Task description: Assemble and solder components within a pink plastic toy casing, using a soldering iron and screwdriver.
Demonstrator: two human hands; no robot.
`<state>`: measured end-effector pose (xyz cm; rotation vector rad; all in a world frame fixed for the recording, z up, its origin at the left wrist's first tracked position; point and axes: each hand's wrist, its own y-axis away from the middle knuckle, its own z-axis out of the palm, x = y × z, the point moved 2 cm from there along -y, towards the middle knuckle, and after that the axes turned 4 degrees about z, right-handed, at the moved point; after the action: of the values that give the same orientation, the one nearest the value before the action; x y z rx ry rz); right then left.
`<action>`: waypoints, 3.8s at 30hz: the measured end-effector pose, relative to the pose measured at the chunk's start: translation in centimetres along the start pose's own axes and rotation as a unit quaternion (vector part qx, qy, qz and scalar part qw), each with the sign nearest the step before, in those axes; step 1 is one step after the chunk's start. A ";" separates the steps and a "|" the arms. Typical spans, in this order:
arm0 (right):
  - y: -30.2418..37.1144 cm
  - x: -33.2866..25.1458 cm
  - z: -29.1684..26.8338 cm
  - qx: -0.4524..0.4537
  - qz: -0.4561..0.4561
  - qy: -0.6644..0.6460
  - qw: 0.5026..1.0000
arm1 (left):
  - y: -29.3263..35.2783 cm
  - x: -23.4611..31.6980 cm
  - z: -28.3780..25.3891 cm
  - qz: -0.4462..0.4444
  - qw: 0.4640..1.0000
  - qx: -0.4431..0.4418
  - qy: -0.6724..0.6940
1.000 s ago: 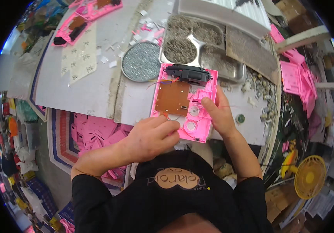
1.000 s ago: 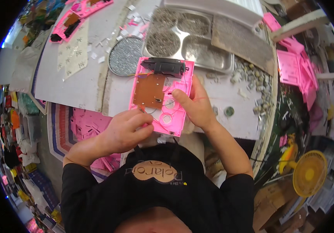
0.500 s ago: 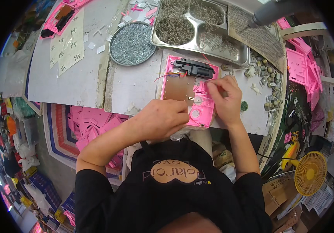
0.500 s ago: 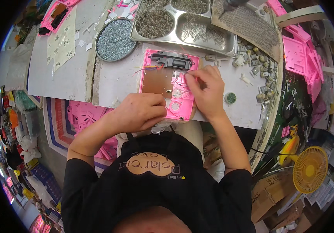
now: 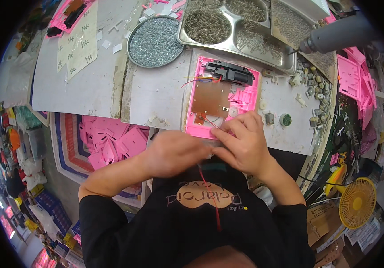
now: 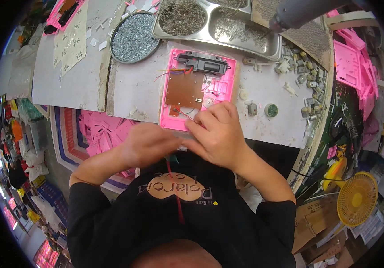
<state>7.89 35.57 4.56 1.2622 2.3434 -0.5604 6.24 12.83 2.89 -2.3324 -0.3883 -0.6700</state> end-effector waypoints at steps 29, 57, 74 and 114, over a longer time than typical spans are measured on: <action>-9.8 18.6 -16.5 0.237 0.265 -0.085 0.931 | 1.0 -4.7 -1.3 -0.062 0.992 -0.067 0.083; -20.4 34.1 -24.5 0.498 -0.015 -0.425 0.756 | 0.6 -4.7 -0.7 -0.094 0.991 -0.070 0.062; -1.7 5.0 -2.1 0.015 -0.100 -0.046 0.994 | 1.2 -3.4 -0.9 -0.167 0.982 -0.054 0.066; 8.5 11.8 -11.2 0.251 0.337 -0.037 0.906 | -22.8 -17.4 3.2 0.098 0.914 -0.322 -0.226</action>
<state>7.30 53.81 6.27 2.0988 1.5648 -0.9649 -16.93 29.99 3.07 -3.1154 -0.1304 -0.1506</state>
